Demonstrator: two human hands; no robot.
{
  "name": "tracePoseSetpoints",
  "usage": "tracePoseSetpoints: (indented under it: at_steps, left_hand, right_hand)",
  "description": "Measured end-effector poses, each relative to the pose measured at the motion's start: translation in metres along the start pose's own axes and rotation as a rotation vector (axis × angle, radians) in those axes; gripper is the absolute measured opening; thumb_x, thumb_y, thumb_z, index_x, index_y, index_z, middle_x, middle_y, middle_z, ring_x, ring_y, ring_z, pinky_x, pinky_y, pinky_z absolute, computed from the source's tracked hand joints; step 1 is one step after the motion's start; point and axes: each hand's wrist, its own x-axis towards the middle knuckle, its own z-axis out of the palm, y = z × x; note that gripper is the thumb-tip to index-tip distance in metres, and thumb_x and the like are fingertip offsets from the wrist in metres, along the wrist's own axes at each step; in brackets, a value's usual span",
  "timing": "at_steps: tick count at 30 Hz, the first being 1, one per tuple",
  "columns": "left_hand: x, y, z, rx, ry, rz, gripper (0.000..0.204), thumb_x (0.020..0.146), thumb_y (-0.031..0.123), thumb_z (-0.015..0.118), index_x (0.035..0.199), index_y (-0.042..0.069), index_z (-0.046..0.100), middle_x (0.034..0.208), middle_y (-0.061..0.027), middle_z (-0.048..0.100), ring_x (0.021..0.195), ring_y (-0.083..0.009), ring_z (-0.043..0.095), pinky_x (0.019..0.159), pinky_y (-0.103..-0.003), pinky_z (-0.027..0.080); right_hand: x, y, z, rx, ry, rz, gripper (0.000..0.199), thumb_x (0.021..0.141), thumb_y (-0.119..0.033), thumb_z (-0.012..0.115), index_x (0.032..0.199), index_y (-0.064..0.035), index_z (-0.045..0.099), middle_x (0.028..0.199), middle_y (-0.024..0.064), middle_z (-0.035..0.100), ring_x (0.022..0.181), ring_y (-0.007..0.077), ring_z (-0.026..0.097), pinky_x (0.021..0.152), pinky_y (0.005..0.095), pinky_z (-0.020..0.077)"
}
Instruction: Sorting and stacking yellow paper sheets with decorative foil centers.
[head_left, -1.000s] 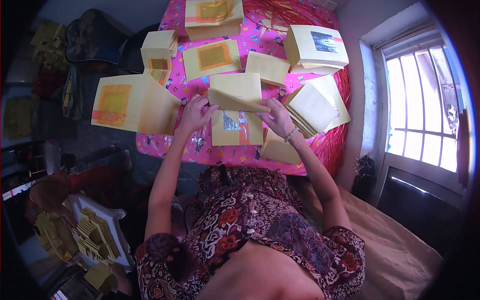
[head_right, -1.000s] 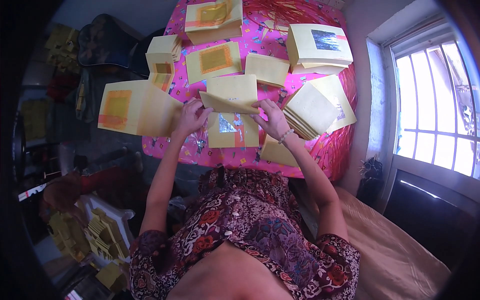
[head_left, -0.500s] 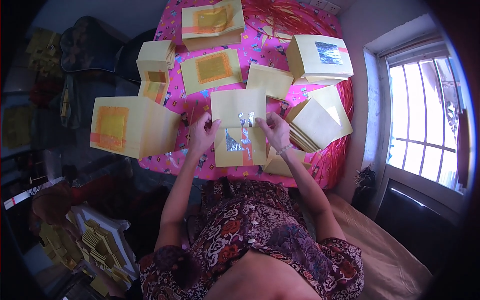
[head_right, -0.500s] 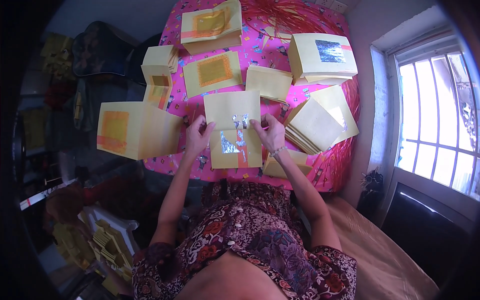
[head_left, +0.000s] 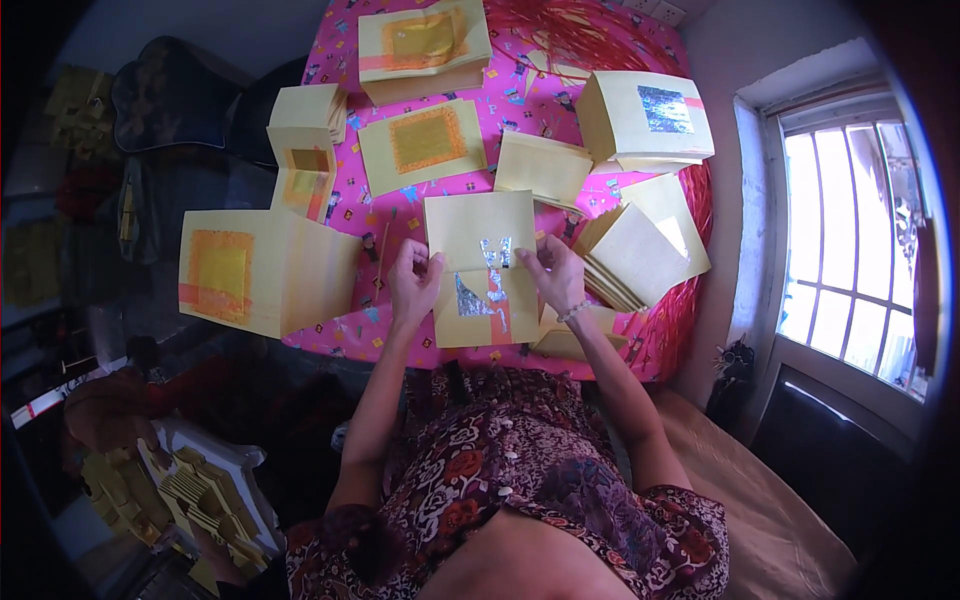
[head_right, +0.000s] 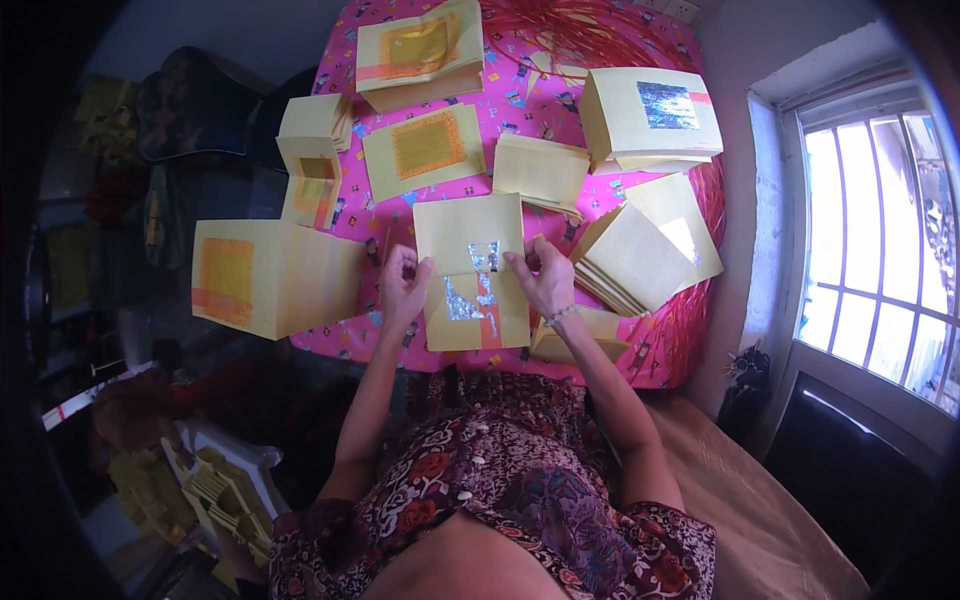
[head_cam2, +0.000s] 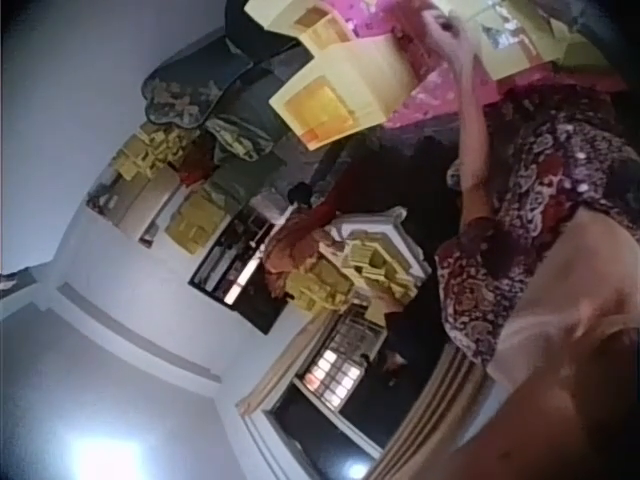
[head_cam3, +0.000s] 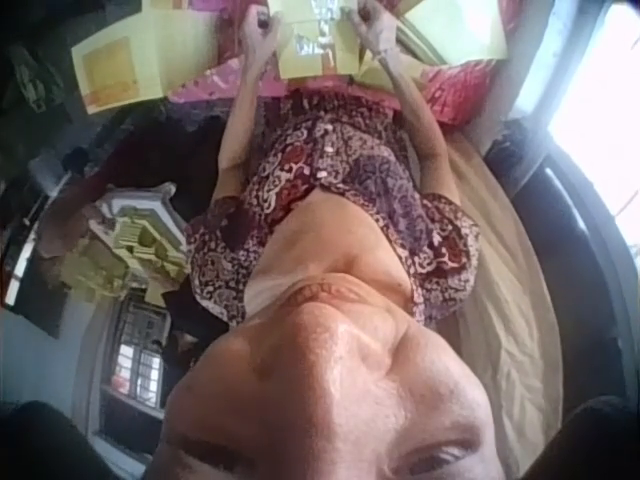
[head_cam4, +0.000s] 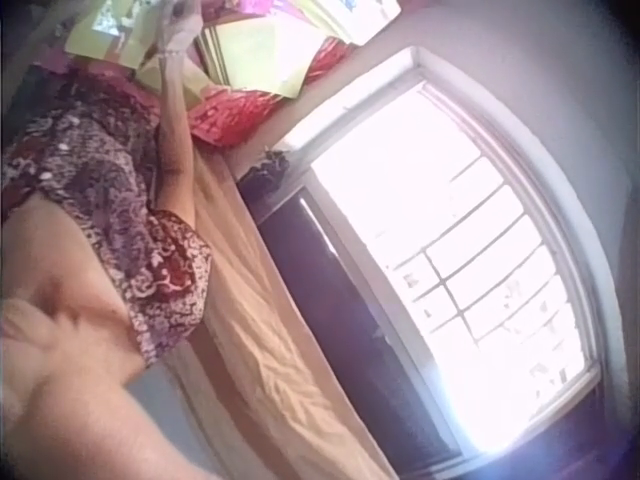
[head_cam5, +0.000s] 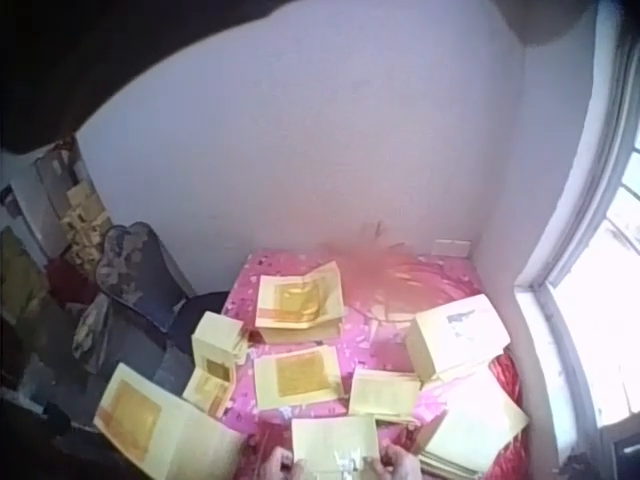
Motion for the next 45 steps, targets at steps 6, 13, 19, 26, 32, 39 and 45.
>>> tracePoseSetpoints:
  at_steps: [6, 13, 19, 26, 32, 39, 45]
  left_hand:
    - [0.001, -0.006, 0.001, -0.043, -0.026, -0.021, 0.019, 0.086, 0.013, 0.067, 0.083, 0.005, 0.05, 0.069, 0.0027, 0.047, 0.061, -0.0044, 0.042, 0.051, -0.022, 0.034]
    - [0.007, -0.019, 0.003, -0.071, -0.012, -0.054, 0.019, 0.085, 0.011, 0.068, 0.087, 0.006, 0.05, 0.069, 0.0027, 0.047, 0.062, -0.0048, 0.043, 0.053, -0.023, 0.037]
    - [0.001, -0.002, 0.008, 0.026, 0.168, 0.031, 0.025, 0.081, 0.011, 0.072, 0.09, 0.004, 0.05, 0.078, -0.0034, 0.051, 0.069, -0.013, 0.049, 0.061, -0.029, 0.042]
    - [-0.002, 0.002, 0.012, 0.586, -0.005, 0.559, 0.012, 0.081, -0.002, 0.056, 0.089, 0.007, 0.058, 0.091, -0.0087, 0.054, 0.089, -0.03, 0.056, 0.077, -0.041, 0.046]
    - [0.001, 0.023, 0.014, 0.645, -0.133, 0.423, 0.022, 0.081, 0.012, 0.064, 0.1, 0.006, 0.053, 0.096, -0.0134, 0.053, 0.092, -0.0332, 0.058, 0.081, -0.043, 0.049]
    - [0.005, 0.03, 0.024, 0.784, -0.212, 0.373, 0.032, 0.085, 0.019, 0.066, 0.104, 0.001, 0.049, 0.101, -0.0179, 0.049, 0.096, -0.0362, 0.057, 0.082, -0.045, 0.048]
    - [0.001, 0.015, 0.023, 0.684, -0.174, 0.379, 0.033, 0.086, 0.021, 0.066, 0.106, 0.002, 0.049, 0.102, -0.0184, 0.048, 0.095, -0.0373, 0.056, 0.081, -0.045, 0.048]
  right_hand:
    - [0.001, 0.004, 0.001, -0.027, -0.008, -0.021, 0.031, 0.082, -0.024, 0.074, 0.077, -0.0003, 0.055, 0.065, 0.0111, 0.058, 0.055, 0.0194, 0.056, 0.055, 0.0334, 0.0471]
    - [0.005, -0.004, -0.002, -0.094, -0.067, 0.016, 0.031, 0.081, -0.024, 0.074, 0.077, -0.0002, 0.054, 0.065, 0.012, 0.058, 0.056, 0.0226, 0.057, 0.056, 0.0349, 0.0474]
    - [0.004, 0.007, 0.005, -0.098, 0.049, -0.078, 0.03, 0.08, -0.023, 0.075, 0.085, -0.002, 0.054, 0.07, 0.0118, 0.056, 0.061, 0.0253, 0.057, 0.058, 0.0383, 0.0473]
    - [0.002, 0.0, 0.009, -0.271, 0.191, -0.44, 0.022, 0.076, -0.012, 0.074, 0.089, -0.0059, 0.057, 0.083, 0.0098, 0.057, 0.077, 0.029, 0.055, 0.069, 0.0401, 0.0452]
    - [0.001, 0.005, 0.009, -0.254, 0.125, -0.478, 0.015, 0.077, -0.009, 0.071, 0.086, -0.0063, 0.061, 0.079, 0.0092, 0.057, 0.076, 0.0287, 0.055, 0.07, 0.0403, 0.0448]
    - [0.002, 0.009, 0.011, -0.434, 0.161, -0.586, 0.021, 0.078, -0.023, 0.072, 0.091, -0.0099, 0.06, 0.085, 0.006, 0.056, 0.079, 0.0256, 0.054, 0.069, 0.0389, 0.0409]
    - [-0.002, 0.012, 0.013, -0.419, 0.164, -0.557, 0.024, 0.078, -0.025, 0.074, 0.093, -0.0115, 0.06, 0.088, 0.0054, 0.055, 0.084, 0.0253, 0.053, 0.07, 0.0391, 0.038]
